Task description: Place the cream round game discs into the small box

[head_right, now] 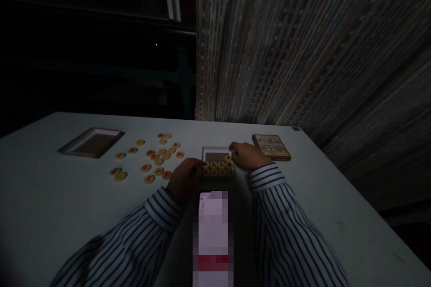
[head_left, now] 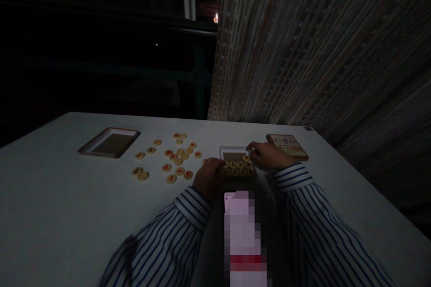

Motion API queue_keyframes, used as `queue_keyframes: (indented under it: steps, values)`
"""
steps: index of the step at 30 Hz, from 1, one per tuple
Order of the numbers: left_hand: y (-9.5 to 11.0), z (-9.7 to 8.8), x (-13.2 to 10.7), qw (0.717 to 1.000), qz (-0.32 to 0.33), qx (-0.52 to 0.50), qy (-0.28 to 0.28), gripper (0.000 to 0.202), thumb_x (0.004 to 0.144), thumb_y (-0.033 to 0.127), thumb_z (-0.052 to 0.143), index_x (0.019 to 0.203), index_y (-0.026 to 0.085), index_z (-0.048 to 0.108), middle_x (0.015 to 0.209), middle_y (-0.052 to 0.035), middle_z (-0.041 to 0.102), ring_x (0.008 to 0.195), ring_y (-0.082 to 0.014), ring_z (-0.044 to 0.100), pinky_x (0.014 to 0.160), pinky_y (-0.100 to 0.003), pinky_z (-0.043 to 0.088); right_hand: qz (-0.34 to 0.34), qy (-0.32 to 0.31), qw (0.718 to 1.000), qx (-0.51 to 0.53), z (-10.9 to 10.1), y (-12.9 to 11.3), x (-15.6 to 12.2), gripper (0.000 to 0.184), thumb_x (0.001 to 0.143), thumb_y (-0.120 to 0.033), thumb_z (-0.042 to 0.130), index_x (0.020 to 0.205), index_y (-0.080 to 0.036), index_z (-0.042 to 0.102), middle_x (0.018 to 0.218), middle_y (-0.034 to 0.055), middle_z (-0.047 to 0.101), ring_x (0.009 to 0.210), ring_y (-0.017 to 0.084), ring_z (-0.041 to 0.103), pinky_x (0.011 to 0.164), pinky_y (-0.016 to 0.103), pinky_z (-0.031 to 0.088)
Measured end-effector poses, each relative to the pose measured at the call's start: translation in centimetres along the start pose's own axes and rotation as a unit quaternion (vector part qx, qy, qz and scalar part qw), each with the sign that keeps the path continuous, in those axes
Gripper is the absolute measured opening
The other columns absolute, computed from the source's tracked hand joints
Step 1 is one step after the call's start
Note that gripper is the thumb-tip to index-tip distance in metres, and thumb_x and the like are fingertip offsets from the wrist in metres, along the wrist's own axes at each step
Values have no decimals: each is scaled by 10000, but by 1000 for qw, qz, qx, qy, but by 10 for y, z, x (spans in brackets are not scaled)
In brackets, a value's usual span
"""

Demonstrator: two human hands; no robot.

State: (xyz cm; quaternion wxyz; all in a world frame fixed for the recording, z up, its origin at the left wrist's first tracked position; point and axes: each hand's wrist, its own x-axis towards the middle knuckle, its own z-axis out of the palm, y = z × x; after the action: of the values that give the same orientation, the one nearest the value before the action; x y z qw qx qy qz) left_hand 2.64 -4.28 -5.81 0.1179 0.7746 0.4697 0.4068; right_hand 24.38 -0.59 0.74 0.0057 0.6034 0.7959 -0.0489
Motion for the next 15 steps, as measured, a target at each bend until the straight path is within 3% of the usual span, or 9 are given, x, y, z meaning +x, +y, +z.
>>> queue_keyframes:
  steps: [15]
  values:
    - [2,0,0,999,34,-5,24,164,764,106,464,846,157,596,836,-69,650,802,-163,608,728,-317,511,-6,14,1000,17,-7,-7,-4,287,828,-294,415,1043,-221,591,902,64,672,868,189,602,744,275,402]
